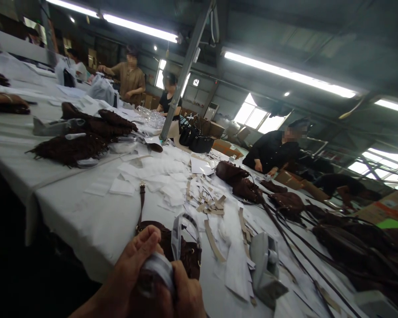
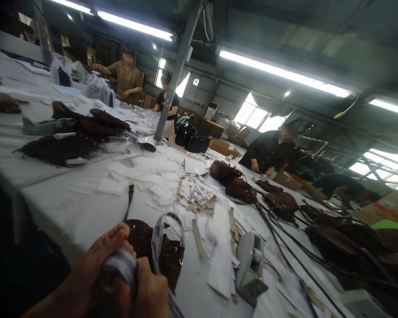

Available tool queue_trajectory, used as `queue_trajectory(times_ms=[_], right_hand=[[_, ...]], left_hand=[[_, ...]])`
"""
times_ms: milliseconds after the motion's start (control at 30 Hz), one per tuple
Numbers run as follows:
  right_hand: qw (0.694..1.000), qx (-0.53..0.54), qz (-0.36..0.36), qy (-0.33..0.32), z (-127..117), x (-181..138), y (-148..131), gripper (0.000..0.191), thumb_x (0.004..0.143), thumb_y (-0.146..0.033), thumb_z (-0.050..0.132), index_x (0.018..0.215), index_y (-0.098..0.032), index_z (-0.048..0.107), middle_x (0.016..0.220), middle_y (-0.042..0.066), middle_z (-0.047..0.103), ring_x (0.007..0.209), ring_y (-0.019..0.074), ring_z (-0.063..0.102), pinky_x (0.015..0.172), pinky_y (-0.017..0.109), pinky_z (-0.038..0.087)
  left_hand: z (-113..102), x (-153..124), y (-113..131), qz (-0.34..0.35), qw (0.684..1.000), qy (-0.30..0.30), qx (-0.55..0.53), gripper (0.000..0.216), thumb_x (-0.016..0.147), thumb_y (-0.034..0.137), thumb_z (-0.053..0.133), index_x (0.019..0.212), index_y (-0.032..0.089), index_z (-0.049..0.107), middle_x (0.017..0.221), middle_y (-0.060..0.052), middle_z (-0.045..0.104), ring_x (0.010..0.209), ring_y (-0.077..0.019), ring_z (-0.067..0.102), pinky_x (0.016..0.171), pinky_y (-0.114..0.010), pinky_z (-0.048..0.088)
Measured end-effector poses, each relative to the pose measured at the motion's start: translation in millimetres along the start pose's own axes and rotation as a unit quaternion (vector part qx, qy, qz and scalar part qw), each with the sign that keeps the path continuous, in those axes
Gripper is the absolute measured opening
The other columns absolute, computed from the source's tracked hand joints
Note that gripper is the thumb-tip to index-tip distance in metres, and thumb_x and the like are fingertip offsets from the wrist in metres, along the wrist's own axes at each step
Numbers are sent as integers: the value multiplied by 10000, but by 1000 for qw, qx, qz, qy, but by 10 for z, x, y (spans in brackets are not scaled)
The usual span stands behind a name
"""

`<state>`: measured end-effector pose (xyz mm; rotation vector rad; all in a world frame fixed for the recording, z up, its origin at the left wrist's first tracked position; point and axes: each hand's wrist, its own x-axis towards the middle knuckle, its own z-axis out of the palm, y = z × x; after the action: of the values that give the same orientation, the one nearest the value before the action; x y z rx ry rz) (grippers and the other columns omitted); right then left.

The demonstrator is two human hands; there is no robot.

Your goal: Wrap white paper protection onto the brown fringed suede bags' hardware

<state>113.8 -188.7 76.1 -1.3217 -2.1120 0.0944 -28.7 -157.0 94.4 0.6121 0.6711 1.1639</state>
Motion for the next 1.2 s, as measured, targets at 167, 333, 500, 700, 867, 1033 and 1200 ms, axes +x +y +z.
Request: queue_trajectory(times_ms=[167, 333, 500, 700, 867, 1033, 1200], right_hand=[[989, -77, -115, 58, -109, 158, 10, 436, 986, -403, 168, 767, -204, 488, 473, -12, 570, 342, 133, 529, 372, 269, 245], [995, 56, -88, -7, -456, 395, -186, 299, 932, -436, 390, 1006, -186, 537, 680, 6, 672, 502, 128, 609, 460, 215, 369], [996, 54, 11, -75, -886, 835, -287, 165, 905, -367, 494, 943, -215, 546, 673, -22, 626, 539, 106, 533, 504, 197, 340], [974, -184, -120, -54, -1598, 1616, -273, 227, 911, -367, 518, 968, -151, 562, 591, -34, 500, 484, 87, 405, 483, 231, 192], [987, -88, -132, 9, -1827, 1929, -276, 291, 897, -417, 528, 811, -143, 575, 579, -61, 424, 504, 57, 357, 495, 199, 237], [996, 75, -55, 6, -1648, 1908, -179, 315, 891, -406, 512, 760, -126, 573, 609, -58, 432, 548, 58, 356, 474, 172, 268], [999, 44, -9, -1, -1468, 1716, -94, 371, 903, -457, 478, 760, -132, 585, 600, -43, 481, 531, 67, 395, 454, 173, 271]], left_hand=[[-42, -35, 171, 86, 944, -144, 283, 440, 727, 579, 654, 931, 191, 610, 563, 54, 460, 508, -96, 358, 465, -186, 276], [141, -82, 420, 65, 966, -131, 213, 287, 801, 474, 633, 802, 197, 558, 555, 50, 477, 488, -84, 388, 472, -173, 317], [443, 109, 693, 140, 988, -47, 55, 319, 784, 459, 669, 780, 225, 451, 525, 90, 440, 402, -52, 347, 396, -127, 291], [835, 587, 1400, 222, 905, -217, 290, 531, 757, 639, 588, 996, 164, 582, 508, 30, 537, 427, -92, 436, 400, -159, 307], [1249, 674, 1686, 287, 914, -203, 201, 291, 751, 404, 718, 870, 170, 593, 462, 80, 474, 352, -37, 363, 357, -108, 258], [1269, 728, 1584, 266, 949, -154, 62, 265, 707, 328, 759, 823, 172, 579, 519, 76, 532, 374, -45, 428, 374, -115, 368], [1041, 823, 1464, 240, 949, -160, 127, 299, 758, 428, 702, 865, 182, 570, 537, 74, 519, 416, -52, 445, 404, -117, 347]])
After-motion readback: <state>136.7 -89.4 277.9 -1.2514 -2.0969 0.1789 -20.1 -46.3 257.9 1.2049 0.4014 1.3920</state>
